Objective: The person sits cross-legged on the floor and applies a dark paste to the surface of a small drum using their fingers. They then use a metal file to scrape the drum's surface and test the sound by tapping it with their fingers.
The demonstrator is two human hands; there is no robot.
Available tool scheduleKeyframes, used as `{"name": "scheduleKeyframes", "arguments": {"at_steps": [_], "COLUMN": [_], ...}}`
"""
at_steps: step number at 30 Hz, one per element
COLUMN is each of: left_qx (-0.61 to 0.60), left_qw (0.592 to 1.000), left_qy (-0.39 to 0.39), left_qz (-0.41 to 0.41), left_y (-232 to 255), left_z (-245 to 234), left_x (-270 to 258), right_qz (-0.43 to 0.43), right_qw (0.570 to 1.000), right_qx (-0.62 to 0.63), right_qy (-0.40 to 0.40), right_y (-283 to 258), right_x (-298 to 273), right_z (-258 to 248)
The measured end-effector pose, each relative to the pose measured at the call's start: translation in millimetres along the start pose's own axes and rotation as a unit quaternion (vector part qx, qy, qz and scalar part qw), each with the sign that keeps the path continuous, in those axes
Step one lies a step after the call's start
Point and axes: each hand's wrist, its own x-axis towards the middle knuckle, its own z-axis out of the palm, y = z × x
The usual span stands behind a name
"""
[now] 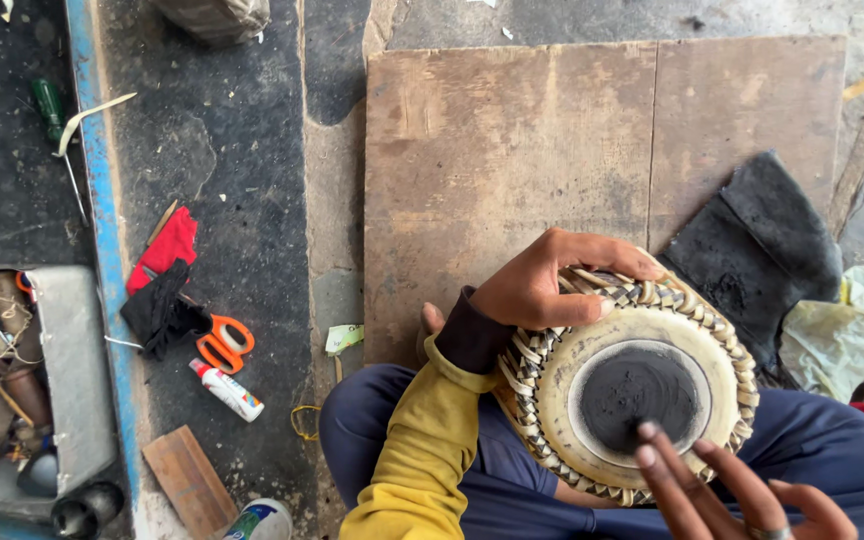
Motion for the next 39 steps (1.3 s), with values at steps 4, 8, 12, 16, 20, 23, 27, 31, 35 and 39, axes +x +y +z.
{"name": "scheduleKeyframes", "arguments": {"at_steps": [4, 8, 12, 16, 20, 23, 27, 31, 35, 39], "left_qx": [-0.025, -0.032, -0.019, -0.006, -0.007, 0.005, 0.009, 0.163, 0.123, 0.114], "left_qw": [1.000, 0.999, 1.000, 1.000, 1.000, 1.000, 0.999, 0.986, 0.992, 0.992], "left_qy": [-0.012, -0.010, 0.000, -0.001, -0.009, -0.004, -0.037, -0.026, -0.028, -0.032], "left_qz": [0.005, -0.007, 0.000, 0.002, 0.007, 0.009, 0.013, 0.008, -0.030, -0.051], "left_y": [0, 5, 1, 0, 0, -2, -1, 20, 38, 48], "left_z": [0, -2, 1, 0, -2, -1, -7, -6, -7, -4], "left_x": [2, -1, 0, 0, 0, 0, 3, 0, -3, -2], "right_qz": [0.116, 0.065, -0.008, 0.036, 0.056, 0.058, 0.179, 0.349, 0.323, 0.306], "right_qw": [0.983, 0.988, 0.992, 0.988, 0.989, 0.982, 0.946, 0.881, 0.855, 0.840], "right_qx": [0.137, 0.118, 0.121, 0.150, 0.132, 0.176, 0.269, 0.280, 0.204, 0.195], "right_qy": [0.034, 0.073, 0.044, -0.033, -0.027, -0.027, -0.002, -0.154, -0.350, -0.403], "right_y": [-26, -21, -3, 4, 14, 18, 78, 118, 98, 94], "right_x": [-1, 18, 37, 53, 50, 39, 9, -20, -51, -62], "right_z": [0, 4, 0, -9, -16, -19, 14, 126, 218, 239]}}
